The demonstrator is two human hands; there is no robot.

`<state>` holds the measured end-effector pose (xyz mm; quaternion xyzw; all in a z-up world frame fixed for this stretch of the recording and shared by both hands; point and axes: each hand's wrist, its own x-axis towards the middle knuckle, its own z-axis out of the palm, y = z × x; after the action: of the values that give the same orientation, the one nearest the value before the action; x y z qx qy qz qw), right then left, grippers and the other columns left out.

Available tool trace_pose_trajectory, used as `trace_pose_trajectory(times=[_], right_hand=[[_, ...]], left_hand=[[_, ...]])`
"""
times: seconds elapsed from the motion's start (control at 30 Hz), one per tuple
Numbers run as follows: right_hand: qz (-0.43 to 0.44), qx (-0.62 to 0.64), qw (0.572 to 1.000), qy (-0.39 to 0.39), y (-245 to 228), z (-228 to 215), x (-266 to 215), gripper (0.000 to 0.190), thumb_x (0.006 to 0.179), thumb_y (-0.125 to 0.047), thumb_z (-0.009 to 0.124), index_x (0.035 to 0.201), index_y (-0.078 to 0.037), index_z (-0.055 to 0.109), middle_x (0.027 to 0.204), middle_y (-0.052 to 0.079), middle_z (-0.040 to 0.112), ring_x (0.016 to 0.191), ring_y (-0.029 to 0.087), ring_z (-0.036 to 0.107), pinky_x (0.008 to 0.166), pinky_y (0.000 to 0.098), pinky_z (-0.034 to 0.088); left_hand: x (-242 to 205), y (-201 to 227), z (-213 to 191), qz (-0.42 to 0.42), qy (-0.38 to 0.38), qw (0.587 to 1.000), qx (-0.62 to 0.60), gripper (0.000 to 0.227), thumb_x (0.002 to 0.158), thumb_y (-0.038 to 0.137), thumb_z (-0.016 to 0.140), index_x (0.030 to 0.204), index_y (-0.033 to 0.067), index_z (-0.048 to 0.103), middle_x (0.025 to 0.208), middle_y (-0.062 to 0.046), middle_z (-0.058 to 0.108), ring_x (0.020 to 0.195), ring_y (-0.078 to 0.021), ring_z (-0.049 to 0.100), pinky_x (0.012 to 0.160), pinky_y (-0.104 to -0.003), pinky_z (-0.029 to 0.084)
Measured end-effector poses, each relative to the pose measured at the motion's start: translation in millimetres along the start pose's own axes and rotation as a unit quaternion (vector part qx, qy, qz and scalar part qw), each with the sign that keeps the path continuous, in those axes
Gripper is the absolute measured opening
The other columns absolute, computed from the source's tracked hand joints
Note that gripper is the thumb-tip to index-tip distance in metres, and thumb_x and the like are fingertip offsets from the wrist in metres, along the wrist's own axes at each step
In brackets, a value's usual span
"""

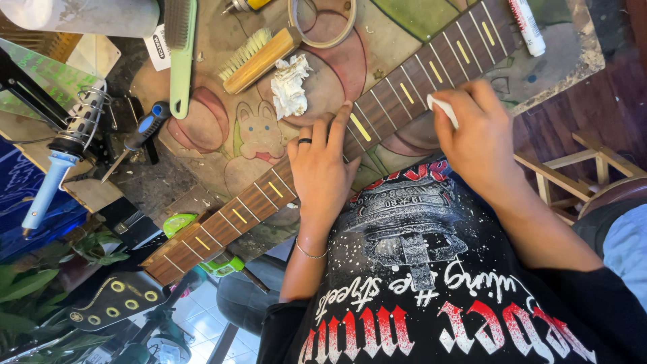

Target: The person wipes the fretboard of a guitar neck with a white cloth, moving along the length of the neck and between the frets. The guitar neck is clamped to a workbench, and the person uses both hands to hold the neck and wipe the surface.

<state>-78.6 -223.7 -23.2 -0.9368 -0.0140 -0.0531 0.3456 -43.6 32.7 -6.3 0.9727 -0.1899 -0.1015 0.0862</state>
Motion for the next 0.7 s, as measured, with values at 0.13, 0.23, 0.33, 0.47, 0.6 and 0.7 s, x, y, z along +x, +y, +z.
trace_pose_trajectory(times=[0.13, 0.23, 0.33, 0.47, 0.6, 0.7], right_hand=[[0.046, 0.011, 0.999, -0.021, 12, -14, -16, 0.02, 0.111, -0.001, 0.072, 0.128, 0.004, 0.081, 0.115, 0.02, 0.066, 0.104, 0.036, 0.069, 0.097, 0.0452, 0.054], [0.04, 0.009, 0.999, -0.007, 15, -12, -7, 0.018, 0.111, 0.001, 0.074, 0.127, 0.004, 0.082, 0.115, 0.02, 0.065, 0.104, 0.036, 0.068, 0.097, 0.0449, 0.053], [0.023, 0.002, 0.999, -0.025, 20, -7, 6, 0.02, 0.109, 0.001, 0.073, 0.127, 0.003, 0.081, 0.116, 0.019, 0.064, 0.101, 0.036, 0.068, 0.094, 0.0457, 0.054], [-0.026, -0.019, 0.999, -0.02, 24, 4, 27, 0.018, 0.105, 0.004, 0.076, 0.123, 0.002, 0.081, 0.111, 0.019, 0.063, 0.095, 0.04, 0.069, 0.083, 0.0489, 0.055], [-0.038, -0.047, 0.998, -0.031, 23, 13, 60, 0.012, 0.107, 0.0, 0.076, 0.119, -0.001, 0.079, 0.103, 0.017, 0.055, 0.081, 0.042, 0.064, 0.074, 0.0507, 0.051], [-0.056, -0.032, 0.998, -0.013, 26, 21, 78, 0.015, 0.103, 0.0, 0.079, 0.118, 0.001, 0.081, 0.106, 0.018, 0.06, 0.084, 0.042, 0.067, 0.078, 0.0513, 0.053]], left_hand=[[0, 0, 2, 0.002, -0.002, 1.0, 0.006, 0.105, 0.063, 0.042, 0.098, 0.157, 0.0248, 0.052, 0.128, -0.003, 0.064, 0.107, -0.0289, 0.061, 0.089, -0.044, 0.043], [-2, 1, 4, -0.002, -0.004, 1.0, 0.007, 0.106, 0.062, 0.041, 0.098, 0.156, 0.0248, 0.052, 0.128, -0.003, 0.064, 0.108, -0.0293, 0.06, 0.09, -0.044, 0.044], [-1, -1, 5, -0.001, -0.006, 1.0, 0.009, 0.107, 0.063, 0.04, 0.097, 0.158, 0.0246, 0.051, 0.127, -0.004, 0.064, 0.108, -0.0298, 0.06, 0.089, -0.045, 0.043], [-2, -1, 7, 0.001, -0.007, 1.0, 0.017, 0.11, 0.061, 0.042, 0.099, 0.158, 0.0245, 0.051, 0.126, -0.004, 0.064, 0.107, -0.03, 0.059, 0.09, -0.045, 0.043], [-2, -2, 6, 0.005, -0.008, 1.0, 0.013, 0.107, 0.063, 0.04, 0.098, 0.157, 0.0248, 0.051, 0.128, -0.004, 0.063, 0.108, -0.0298, 0.059, 0.092, -0.045, 0.044], [-1, -1, 5, 0.011, 0.006, 1.0, 0.022, 0.104, 0.065, 0.04, 0.097, 0.157, 0.0236, 0.052, 0.128, -0.003, 0.063, 0.109, -0.0289, 0.06, 0.092, -0.044, 0.044]])
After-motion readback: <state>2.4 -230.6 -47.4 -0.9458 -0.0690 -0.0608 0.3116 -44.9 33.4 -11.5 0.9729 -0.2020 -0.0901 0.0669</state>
